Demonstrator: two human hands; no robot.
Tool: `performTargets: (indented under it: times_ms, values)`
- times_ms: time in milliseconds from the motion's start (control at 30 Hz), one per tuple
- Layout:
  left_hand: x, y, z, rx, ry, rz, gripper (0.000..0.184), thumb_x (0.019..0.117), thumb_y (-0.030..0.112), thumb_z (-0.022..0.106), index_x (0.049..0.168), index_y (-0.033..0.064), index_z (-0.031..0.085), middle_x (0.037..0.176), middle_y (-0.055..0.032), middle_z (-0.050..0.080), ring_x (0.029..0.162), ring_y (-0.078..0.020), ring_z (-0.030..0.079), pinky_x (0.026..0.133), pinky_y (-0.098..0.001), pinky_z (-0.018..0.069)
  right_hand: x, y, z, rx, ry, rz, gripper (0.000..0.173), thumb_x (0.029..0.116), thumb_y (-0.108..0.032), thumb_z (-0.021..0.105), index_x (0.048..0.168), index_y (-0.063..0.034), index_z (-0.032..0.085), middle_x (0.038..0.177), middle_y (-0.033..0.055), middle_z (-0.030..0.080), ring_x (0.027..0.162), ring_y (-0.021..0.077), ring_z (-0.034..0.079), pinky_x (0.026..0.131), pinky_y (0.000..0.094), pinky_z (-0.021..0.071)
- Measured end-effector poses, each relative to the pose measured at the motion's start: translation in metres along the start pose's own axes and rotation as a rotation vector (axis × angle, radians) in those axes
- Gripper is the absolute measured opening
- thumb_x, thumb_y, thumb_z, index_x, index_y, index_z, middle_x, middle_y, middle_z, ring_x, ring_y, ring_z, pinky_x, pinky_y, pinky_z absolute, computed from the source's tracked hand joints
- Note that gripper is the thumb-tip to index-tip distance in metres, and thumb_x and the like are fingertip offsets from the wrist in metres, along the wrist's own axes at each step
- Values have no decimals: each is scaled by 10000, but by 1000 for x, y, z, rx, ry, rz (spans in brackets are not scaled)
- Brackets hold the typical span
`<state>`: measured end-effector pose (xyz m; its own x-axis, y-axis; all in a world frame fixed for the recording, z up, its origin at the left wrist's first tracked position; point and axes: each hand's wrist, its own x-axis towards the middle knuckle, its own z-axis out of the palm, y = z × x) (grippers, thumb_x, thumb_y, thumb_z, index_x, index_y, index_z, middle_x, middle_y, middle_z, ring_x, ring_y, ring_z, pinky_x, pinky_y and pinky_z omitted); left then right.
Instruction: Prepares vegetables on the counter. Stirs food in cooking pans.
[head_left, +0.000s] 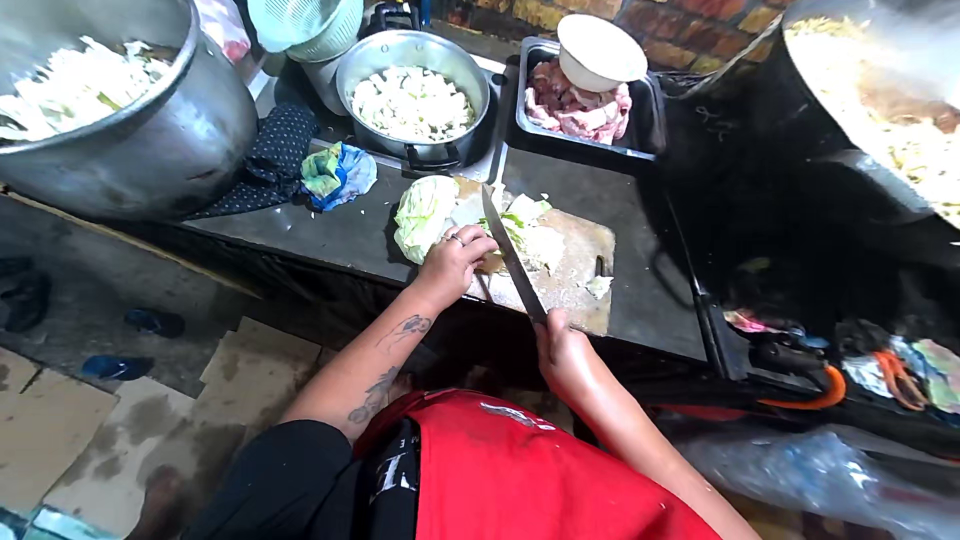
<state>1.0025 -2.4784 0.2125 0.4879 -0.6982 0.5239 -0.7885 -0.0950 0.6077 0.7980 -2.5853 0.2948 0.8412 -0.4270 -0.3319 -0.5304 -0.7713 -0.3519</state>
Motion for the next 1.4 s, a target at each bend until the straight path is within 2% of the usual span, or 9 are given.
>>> performTargets:
  times_ms: [200,333,567,967,1100,1167,1267,1333,1400]
  values:
    - [-2,-2,4,-3,31,32,301,897,-87,639,1132,60,754,1226,-168,696,1178,-374,640,1006,-519,523,33,-5,27,34,-138,68,292,1125,-219,336,1292,-20,471,915,172,661,845,312,712,779,475,578]
    - [-9,-8,5,-79,81,15,257,908,-82,646,1155,-30,696,1263,-211,682,1218,-361,649,1050,-504,520,33,-3,14,12,-151,55,306,1132,-251,341,1280,-26,486,890,171,646,773,307,700,730,479,579]
    - [-15,-8,9,-66,205,-27,199,900,-53,670,1067,16,754,1119,-195,689,1103,-336,654,1002,-475,524,-8,-5,-20,-27,57,-46,269,1125,-238,376,1172,-19,525,759,135,620,690,298,684,663,469,570]
    - [-14,-11,6,-53,147,14,194,903,-70,645,1041,24,743,1138,-173,709,1140,-339,658,984,-500,532,19,-14,26,-51,-169,107,302,1127,-231,339,1321,-35,464,938,177,671,926,340,715,813,500,571]
    - [-17,-10,6,-42,138,-3,205,898,-35,688,1099,-5,715,1171,-211,681,1147,-355,652,1013,-492,528,16,-8,15,-11,-185,56,280,1123,-232,358,1273,-36,492,923,176,656,877,334,702,790,504,566]
    - [-15,-9,6,-18,154,-16,305,869,54,768,1151,-15,673,1223,-227,644,1158,-352,644,1009,-494,538,7,-4,-8,42,-174,19,268,1124,-239,376,1239,-34,504,861,156,627,746,300,682,706,483,575]
    - [-4,-9,6,20,184,-14,603,729,251,893,1204,-1,622,1292,-228,597,1248,-363,574,1070,-508,482,-21,11,-41,110,-6,-46,292,1120,-243,398,1225,0,521,824,168,624,728,322,667,702,508,559]
    - [15,-5,3,78,97,-14,848,662,427,925,1316,14,579,1386,-223,561,1325,-390,515,1107,-544,437,-37,31,-52,138,165,-84,309,1111,-234,400,1186,26,548,768,168,623,667,322,667,643,512,562]
    - [40,1,-1,119,-95,-15,1093,609,516,938,1483,56,471,1537,-203,452,1432,-399,409,1147,-570,389,-49,50,-58,172,286,-73,311,1105,-240,396,1164,25,549,726,152,603,609,292,650,586,488,556]
